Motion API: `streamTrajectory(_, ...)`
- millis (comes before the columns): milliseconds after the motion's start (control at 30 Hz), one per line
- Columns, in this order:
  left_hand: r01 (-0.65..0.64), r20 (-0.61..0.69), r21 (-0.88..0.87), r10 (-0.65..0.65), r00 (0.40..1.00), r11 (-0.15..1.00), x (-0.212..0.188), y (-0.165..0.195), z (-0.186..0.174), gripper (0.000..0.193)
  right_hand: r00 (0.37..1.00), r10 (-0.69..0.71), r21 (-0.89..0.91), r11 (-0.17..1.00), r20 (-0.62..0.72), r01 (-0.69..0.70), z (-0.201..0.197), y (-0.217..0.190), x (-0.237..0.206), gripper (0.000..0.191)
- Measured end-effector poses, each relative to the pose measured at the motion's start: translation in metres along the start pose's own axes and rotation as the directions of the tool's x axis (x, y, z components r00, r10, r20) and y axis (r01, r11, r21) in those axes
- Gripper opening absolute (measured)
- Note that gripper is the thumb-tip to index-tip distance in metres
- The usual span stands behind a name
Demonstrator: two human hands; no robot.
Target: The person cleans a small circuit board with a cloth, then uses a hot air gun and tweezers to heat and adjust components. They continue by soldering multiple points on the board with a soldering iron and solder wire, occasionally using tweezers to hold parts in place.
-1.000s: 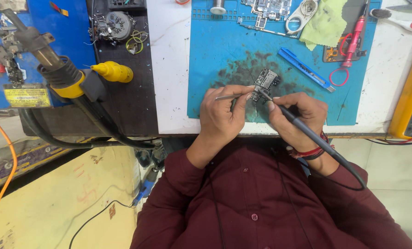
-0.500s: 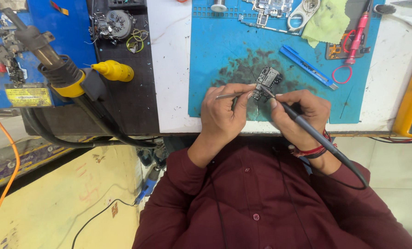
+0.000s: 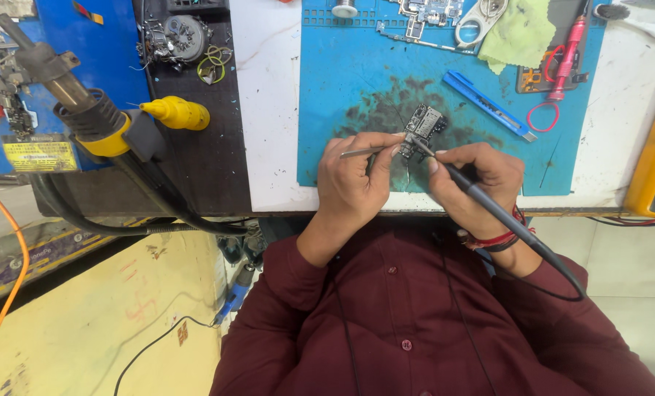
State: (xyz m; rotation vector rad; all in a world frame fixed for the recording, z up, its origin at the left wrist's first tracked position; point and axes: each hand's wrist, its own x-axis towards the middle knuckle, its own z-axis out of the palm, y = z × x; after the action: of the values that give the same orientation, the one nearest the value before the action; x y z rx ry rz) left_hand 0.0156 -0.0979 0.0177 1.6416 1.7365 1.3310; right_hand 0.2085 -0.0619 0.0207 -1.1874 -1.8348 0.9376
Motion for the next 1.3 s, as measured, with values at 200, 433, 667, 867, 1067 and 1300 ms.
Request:
streamTrajectory(200,-0.004,-0.008,-0.004,0.004,1.000,1.000,0.0007,0.0001,0.0000,0.008,1.000,0.009,0.011,1.000,-0.006,-0.009,0.0010,-0.0009,0.0003,0.011)
streamTrajectory(433,-0.011,-0.012,-0.014,0.011,1.000,1.000,0.0003,0.0000,-0.0003,0.007,1.000,0.005,0.005,1.000,-0.016,-0.005,0.0017,-0.0018,0.0012,0.011)
streamTrajectory(667,0.005,-0.003,0.001,-0.005,1.000,1.000,0.0002,-0.0005,-0.0002,0.007,1.000,0.009,-0.003,1.000,-0.013,-0.009,0.0024,-0.0026,0.0015,0.011)
streamTrajectory(867,-0.008,-0.004,-0.011,0.008,1.000,1.000,0.0009,0.0003,-0.0008,0.006,1.000,0.022,0.004,1.000,0.000,-0.022,0.0010,-0.0056,0.0027,0.011)
streamTrajectory(1067,-0.011,-0.010,-0.015,0.011,1.000,1.000,0.0014,0.0012,-0.0001,0.007,1.000,0.018,0.009,1.000,-0.009,-0.018,0.0017,-0.0052,0.0041,0.011)
streamTrajectory(1300,0.009,-0.025,-0.037,-0.010,1.000,0.999,0.0009,0.0023,-0.0011,0.012,0.998,0.044,0.104,0.994,-0.045,-0.039,0.0003,-0.0022,0.0017,0.013)
